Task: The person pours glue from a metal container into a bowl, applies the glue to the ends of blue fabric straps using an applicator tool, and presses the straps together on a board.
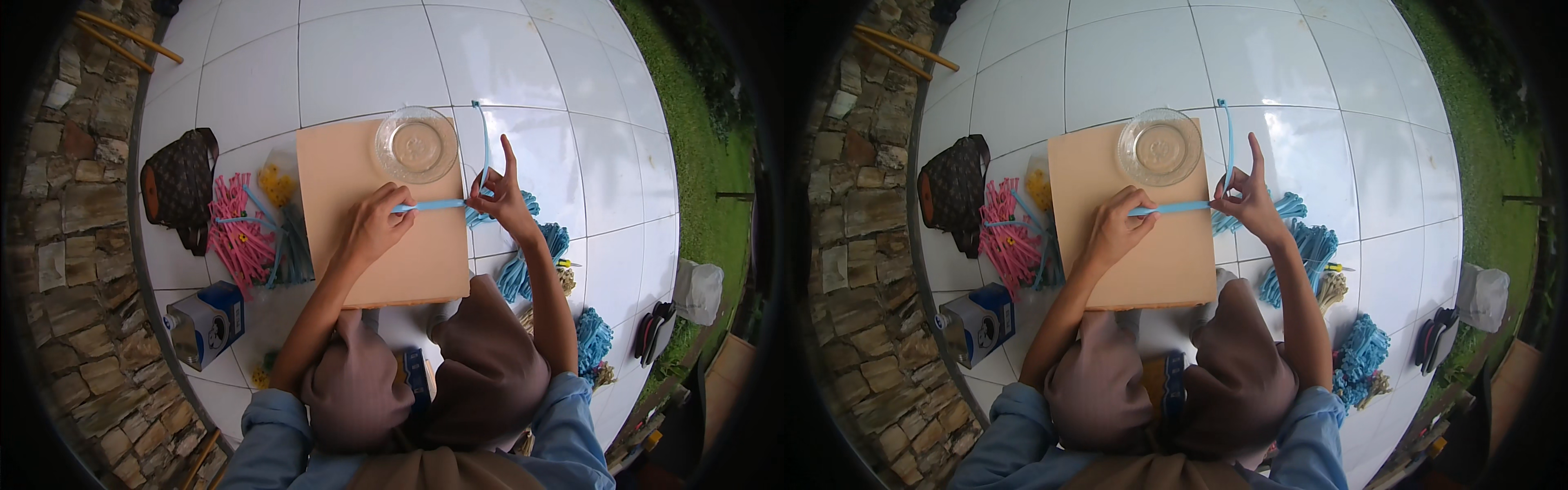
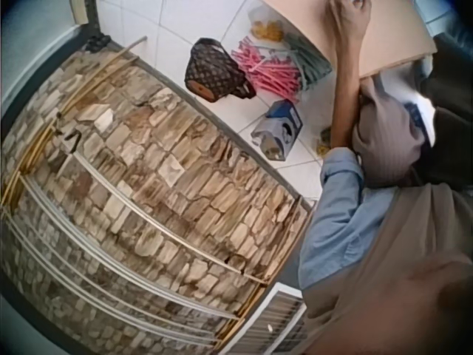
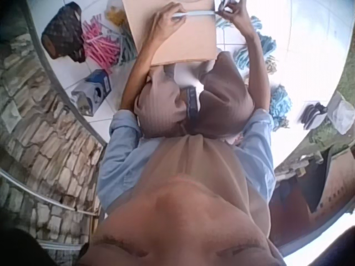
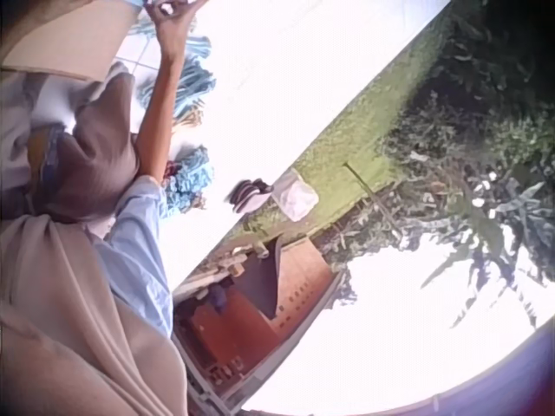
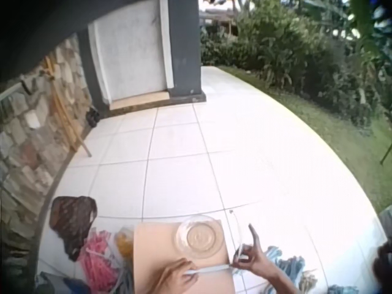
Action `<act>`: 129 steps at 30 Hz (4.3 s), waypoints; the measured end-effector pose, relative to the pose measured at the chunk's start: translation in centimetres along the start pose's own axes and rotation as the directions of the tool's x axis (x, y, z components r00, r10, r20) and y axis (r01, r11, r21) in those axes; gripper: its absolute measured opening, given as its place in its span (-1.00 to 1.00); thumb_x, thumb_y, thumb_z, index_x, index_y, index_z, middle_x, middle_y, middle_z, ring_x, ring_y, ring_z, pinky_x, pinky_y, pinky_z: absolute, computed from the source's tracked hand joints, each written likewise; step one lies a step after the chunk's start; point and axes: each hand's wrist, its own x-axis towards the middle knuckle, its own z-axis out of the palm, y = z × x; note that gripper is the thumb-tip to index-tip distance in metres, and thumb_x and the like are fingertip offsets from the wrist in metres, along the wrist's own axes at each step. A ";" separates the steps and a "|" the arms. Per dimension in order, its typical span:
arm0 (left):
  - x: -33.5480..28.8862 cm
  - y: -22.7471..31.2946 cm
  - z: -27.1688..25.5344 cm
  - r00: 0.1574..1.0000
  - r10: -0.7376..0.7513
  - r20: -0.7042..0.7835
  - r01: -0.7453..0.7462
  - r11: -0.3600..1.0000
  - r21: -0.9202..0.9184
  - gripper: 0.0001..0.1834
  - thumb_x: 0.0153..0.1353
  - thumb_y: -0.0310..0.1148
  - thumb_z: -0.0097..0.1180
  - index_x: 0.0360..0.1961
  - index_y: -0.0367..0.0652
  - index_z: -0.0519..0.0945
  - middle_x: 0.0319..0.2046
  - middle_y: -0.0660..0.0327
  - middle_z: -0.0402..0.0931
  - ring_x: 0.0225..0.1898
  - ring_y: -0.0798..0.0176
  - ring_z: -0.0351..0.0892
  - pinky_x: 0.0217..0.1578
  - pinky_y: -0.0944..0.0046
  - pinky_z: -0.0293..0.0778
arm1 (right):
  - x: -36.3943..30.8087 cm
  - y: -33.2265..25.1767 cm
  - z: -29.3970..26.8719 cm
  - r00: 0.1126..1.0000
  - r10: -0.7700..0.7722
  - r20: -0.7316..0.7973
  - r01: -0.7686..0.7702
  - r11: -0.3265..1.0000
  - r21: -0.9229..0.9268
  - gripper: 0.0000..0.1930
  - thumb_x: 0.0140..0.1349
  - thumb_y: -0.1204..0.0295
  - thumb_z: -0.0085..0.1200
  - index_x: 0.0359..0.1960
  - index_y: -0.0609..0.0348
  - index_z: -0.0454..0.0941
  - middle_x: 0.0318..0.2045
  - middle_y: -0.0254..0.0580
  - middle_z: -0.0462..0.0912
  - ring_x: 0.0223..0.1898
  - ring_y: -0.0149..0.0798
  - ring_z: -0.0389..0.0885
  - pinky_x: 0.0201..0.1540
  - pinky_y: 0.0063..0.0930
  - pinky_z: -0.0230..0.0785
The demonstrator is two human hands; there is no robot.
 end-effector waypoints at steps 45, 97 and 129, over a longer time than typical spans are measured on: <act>0.3 0.8 -0.5 0.994 -0.042 0.100 0.015 0.966 0.259 -0.84 0.00 -0.50 0.12 -0.40 -0.13 0.39 -0.47 0.19 0.33 -0.48 0.11 0.50 -0.51 0.12 0.40 | 0.9 1.3 1.1 0.998 -0.064 -0.029 0.062 0.997 -0.050 0.11 -0.15 0.74 0.25 0.33 -0.05 -0.33 -0.54 -0.38 0.33 -0.48 -0.55 0.31 -0.47 -0.72 0.18; -0.6 0.6 1.5 0.987 0.157 -0.037 -0.119 0.866 0.486 -0.88 -0.04 -0.40 0.18 -0.42 0.09 0.61 -0.42 0.49 0.45 -0.29 0.34 0.42 -0.30 0.21 0.27 | -1.2 1.3 0.6 0.782 -0.501 0.372 0.541 0.247 -0.804 -0.39 -0.20 0.72 -0.03 -0.14 -0.37 0.57 -0.11 -0.31 0.33 -0.13 -0.15 0.28 -0.06 -0.25 0.16; -0.3 1.0 1.3 0.993 0.119 -0.027 -0.096 0.897 0.431 -0.89 -0.05 -0.39 0.21 -0.44 0.08 0.59 -0.40 0.48 0.46 -0.24 0.34 0.43 -0.28 0.21 0.29 | 2.5 -4.5 3.6 0.826 -0.502 0.254 0.397 0.200 -0.896 -0.68 0.19 0.14 -0.04 -0.04 -0.17 0.49 0.00 -0.16 0.30 -0.03 -0.08 0.29 0.02 -0.18 0.14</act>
